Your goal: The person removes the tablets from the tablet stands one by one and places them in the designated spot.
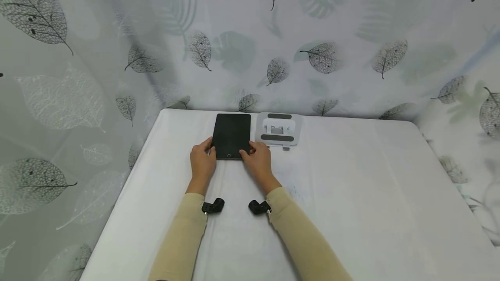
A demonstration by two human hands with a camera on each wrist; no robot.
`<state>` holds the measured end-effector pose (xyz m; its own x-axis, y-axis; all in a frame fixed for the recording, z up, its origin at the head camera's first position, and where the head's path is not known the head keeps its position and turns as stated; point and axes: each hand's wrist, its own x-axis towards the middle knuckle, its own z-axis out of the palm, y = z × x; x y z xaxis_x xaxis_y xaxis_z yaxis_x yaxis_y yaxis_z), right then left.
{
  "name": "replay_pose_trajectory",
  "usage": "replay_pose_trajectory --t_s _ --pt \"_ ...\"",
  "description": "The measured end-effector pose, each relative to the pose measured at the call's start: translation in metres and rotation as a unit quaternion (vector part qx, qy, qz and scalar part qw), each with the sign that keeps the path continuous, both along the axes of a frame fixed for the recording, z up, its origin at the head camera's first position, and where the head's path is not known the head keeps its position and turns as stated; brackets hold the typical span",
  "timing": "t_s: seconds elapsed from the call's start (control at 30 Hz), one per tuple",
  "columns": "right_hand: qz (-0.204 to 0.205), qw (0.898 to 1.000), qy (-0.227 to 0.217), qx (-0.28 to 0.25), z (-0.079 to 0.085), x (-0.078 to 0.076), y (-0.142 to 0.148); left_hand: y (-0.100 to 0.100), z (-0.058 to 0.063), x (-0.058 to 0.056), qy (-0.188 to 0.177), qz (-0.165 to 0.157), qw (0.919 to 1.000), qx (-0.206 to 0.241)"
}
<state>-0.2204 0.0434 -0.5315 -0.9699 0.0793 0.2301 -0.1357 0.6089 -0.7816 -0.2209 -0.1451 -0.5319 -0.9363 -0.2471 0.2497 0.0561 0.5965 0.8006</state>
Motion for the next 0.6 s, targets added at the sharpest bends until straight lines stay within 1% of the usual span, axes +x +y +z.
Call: replay_pose_trajectory --t_s 0.07,0.23,0.3,0.37,0.43,0.5,0.53,0.6 --pt "0.003 1.0 -0.001 0.017 0.0003 0.0004 -0.0015 0.0005 0.0 -0.0003 0.005 0.003 1.0 -0.003" --pt "0.009 0.999 -0.027 0.047 -0.0022 0.0013 -0.0048 0.0007 -0.0011 0.0013 0.003 0.011 0.9999 -0.003" --pt "0.009 0.998 -0.031 0.049 -0.004 0.0012 -0.0055 0.0005 -0.0022 0.0019 0.004 0.012 0.9999 -0.001" --pt "0.007 0.999 -0.026 0.037 -0.0051 0.0021 -0.0058 0.0003 -0.0026 0.0026 0.008 0.01 0.9999 0.003" --pt "0.006 1.0 -0.015 0.002 -0.0059 0.0032 -0.0058 0.0 -0.0026 0.0038 0.014 0.009 0.9998 0.011" --pt "0.006 0.998 -0.004 -0.056 -0.0069 0.0037 -0.005 0.0005 -0.0019 0.0047 0.021 0.01 0.9995 0.02" --pt "0.005 0.996 0.001 -0.088 -0.0073 0.0042 -0.0043 0.0011 -0.0008 0.0053 0.024 0.01 0.9994 0.023" --pt "0.009 0.986 0.003 -0.167 -0.0059 0.0051 -0.002 0.0034 0.0036 0.0072 0.036 0.002 0.999 0.025"
